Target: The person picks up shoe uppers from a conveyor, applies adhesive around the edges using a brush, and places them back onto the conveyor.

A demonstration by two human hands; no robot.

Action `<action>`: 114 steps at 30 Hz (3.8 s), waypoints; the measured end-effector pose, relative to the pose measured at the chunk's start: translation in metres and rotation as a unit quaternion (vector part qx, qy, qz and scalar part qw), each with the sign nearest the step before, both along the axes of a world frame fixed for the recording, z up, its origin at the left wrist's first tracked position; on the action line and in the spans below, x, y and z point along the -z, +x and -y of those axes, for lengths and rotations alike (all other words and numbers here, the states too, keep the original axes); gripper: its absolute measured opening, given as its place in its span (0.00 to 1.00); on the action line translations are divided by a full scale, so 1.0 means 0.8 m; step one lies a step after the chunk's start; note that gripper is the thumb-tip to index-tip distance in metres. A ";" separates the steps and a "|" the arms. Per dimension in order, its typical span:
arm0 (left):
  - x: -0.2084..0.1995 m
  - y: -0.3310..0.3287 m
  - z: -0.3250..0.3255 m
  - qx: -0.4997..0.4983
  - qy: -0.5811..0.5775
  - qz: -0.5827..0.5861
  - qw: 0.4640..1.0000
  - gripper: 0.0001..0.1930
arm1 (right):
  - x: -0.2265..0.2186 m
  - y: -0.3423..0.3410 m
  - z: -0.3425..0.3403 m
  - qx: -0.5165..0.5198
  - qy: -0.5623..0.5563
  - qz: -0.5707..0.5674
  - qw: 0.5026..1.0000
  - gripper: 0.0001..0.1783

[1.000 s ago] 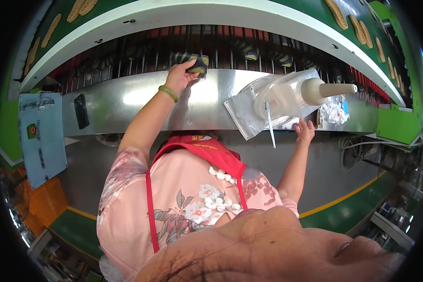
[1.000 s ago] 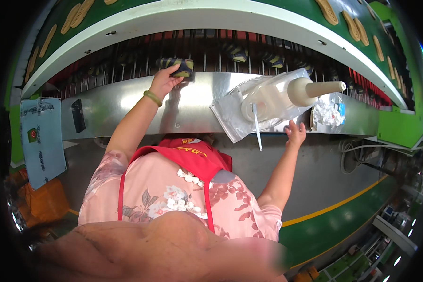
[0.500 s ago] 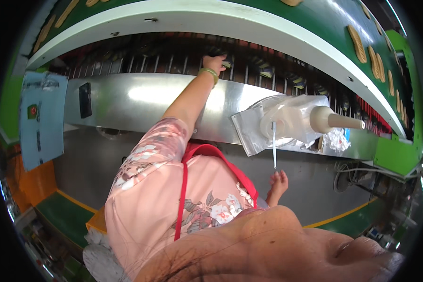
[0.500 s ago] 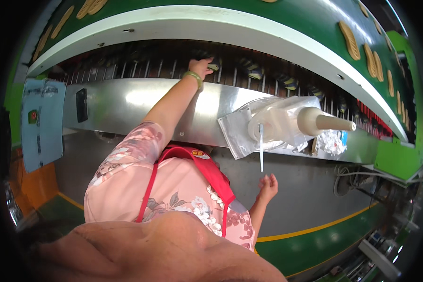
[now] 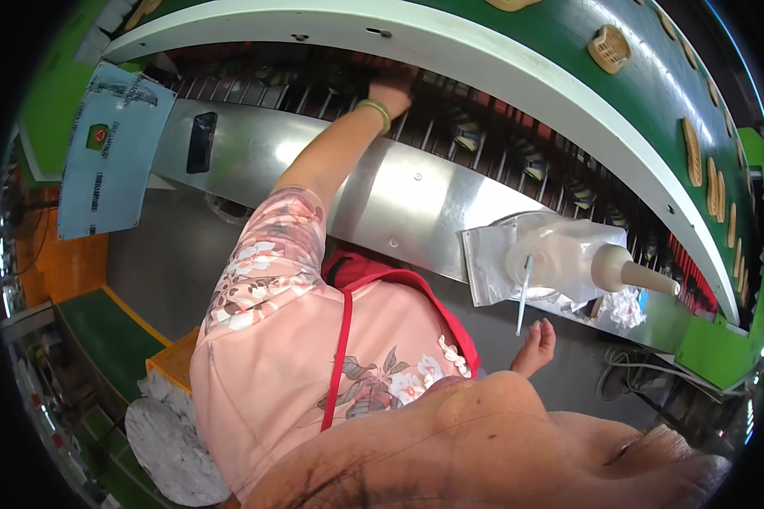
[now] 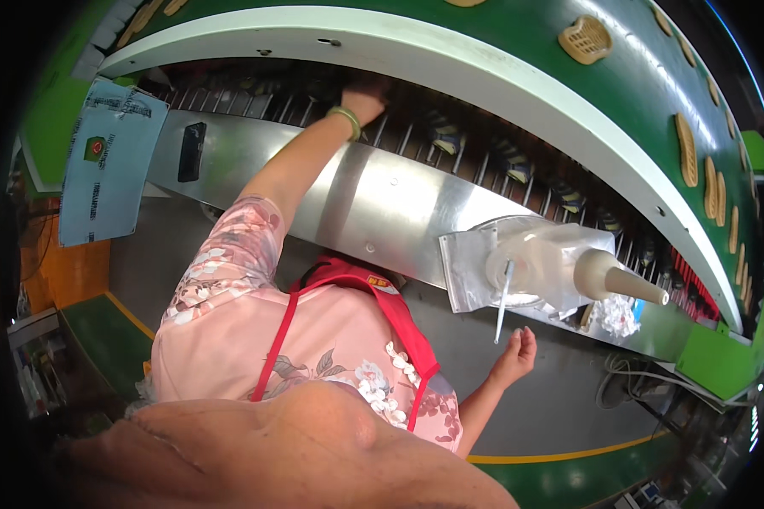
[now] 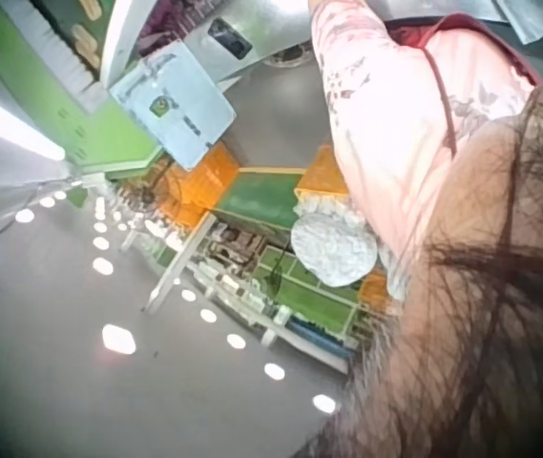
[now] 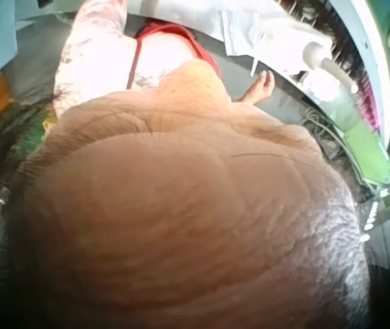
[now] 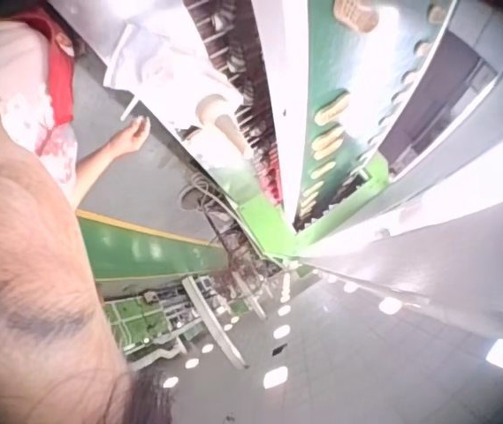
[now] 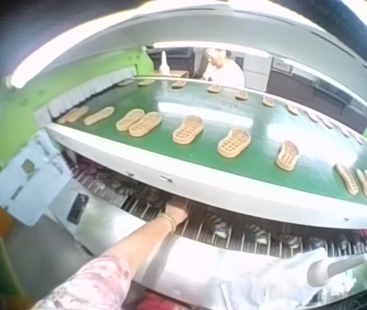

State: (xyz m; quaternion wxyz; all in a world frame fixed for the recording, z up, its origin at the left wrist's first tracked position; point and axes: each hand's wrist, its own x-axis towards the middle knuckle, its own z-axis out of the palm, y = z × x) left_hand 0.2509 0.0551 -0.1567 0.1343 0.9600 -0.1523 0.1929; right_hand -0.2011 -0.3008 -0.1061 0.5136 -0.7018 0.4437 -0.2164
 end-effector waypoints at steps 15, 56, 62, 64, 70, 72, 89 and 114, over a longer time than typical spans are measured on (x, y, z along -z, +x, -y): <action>-0.019 -0.013 -0.150 -0.110 0.187 -0.236 0.947 0.39 | -0.018 0.112 -0.036 -0.190 -0.268 -0.334 0.884 0.18; -0.180 -0.337 0.010 0.264 -0.595 -0.405 0.643 0.42 | 0.032 0.039 -0.001 -0.118 -0.204 -0.077 0.969 0.13; -0.178 -0.355 0.045 0.288 -0.519 -0.186 0.783 0.36 | -0.041 0.073 -0.049 -0.185 0.338 0.083 0.919 0.13; -0.172 -0.350 0.059 0.285 -0.524 -0.124 0.793 0.36 | -0.074 0.089 -0.077 -0.218 0.351 0.097 0.906 0.14; -0.164 -0.324 0.063 0.257 -0.462 0.041 0.848 0.32 | -0.158 0.109 -0.151 -0.385 0.338 0.151 0.845 0.12; -0.176 -0.320 0.060 0.244 -0.392 0.117 0.879 0.31 | -0.174 0.105 -0.164 -0.422 0.310 0.146 0.839 0.12; -0.194 -0.326 0.053 0.248 -0.351 0.195 0.882 0.27 | -0.172 0.113 -0.190 -0.397 0.101 0.152 0.899 0.10; -0.188 -0.316 0.052 0.213 -0.380 0.130 0.890 0.25 | -0.173 0.138 -0.172 -0.405 0.042 0.126 0.905 0.09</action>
